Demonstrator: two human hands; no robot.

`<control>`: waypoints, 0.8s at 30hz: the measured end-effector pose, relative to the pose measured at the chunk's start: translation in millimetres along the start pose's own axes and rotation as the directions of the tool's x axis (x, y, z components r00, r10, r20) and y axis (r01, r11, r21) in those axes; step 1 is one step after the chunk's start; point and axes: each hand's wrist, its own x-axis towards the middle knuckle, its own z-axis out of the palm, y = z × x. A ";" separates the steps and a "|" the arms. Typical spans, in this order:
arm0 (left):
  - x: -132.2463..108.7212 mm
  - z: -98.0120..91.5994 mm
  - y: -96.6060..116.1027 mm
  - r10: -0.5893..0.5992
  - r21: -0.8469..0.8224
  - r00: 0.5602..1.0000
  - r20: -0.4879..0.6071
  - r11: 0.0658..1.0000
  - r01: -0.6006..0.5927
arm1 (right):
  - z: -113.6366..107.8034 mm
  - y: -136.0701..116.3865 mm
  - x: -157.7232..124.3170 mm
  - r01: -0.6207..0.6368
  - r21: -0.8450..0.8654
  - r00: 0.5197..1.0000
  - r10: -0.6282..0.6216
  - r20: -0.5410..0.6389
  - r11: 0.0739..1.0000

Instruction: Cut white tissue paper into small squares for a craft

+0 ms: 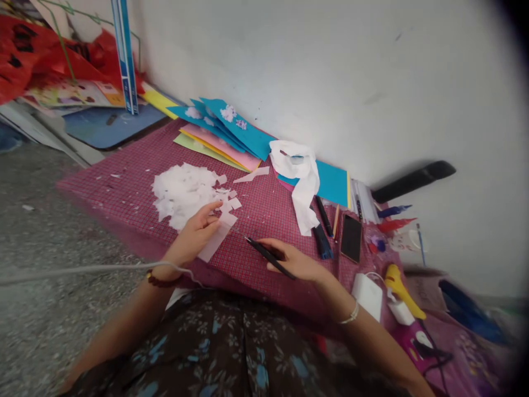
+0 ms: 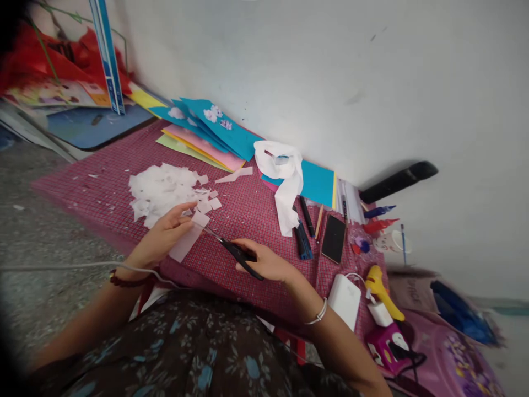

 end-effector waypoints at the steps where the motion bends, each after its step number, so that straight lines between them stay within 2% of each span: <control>1: 0.8 -1.2 -1.8 -0.010 -0.006 1.000 0.025 1.000 0.010 | 0.0 -0.8 2.4 -0.006 -0.013 1.000 0.006 0.000 1.000; 4: 4.3 -3.2 -5.4 -0.040 -0.004 0.997 0.067 0.999 0.040 | -0.4 -2.7 9.0 -0.012 -0.039 1.000 0.012 0.002 0.999; 10: 9.4 -1.8 -4.2 -0.049 0.020 0.998 0.028 0.999 0.049 | -0.9 -2.2 15.6 -0.044 -0.024 0.999 0.045 0.009 0.999; 13: 7.7 -2.1 -3.5 -0.092 -0.016 0.996 0.003 0.996 0.092 | -3.0 -1.9 15.4 -0.081 0.004 0.996 0.081 0.030 0.997; 15: 5.8 -3.6 -4.2 -0.135 -0.108 0.990 0.042 0.984 0.139 | -5.3 -2.1 14.4 -0.130 0.032 0.991 0.128 0.049 0.991; 17: 4.9 -5.6 -5.7 -0.131 -0.192 0.983 0.130 0.969 0.155 | -7.7 -2.2 13.2 -0.183 0.068 0.982 0.179 0.065 0.981; 21: 9.5 -6.9 -10.7 -0.045 -0.172 0.952 0.301 0.980 0.101 | -11.1 -1.0 12.4 -0.238 0.108 0.970 0.232 0.069 0.965; 24: 16.5 -5.0 -17.4 0.032 -0.167 0.961 0.276 0.986 0.015 | -12.1 1.5 12.8 -0.235 0.115 0.972 0.230 0.055 0.965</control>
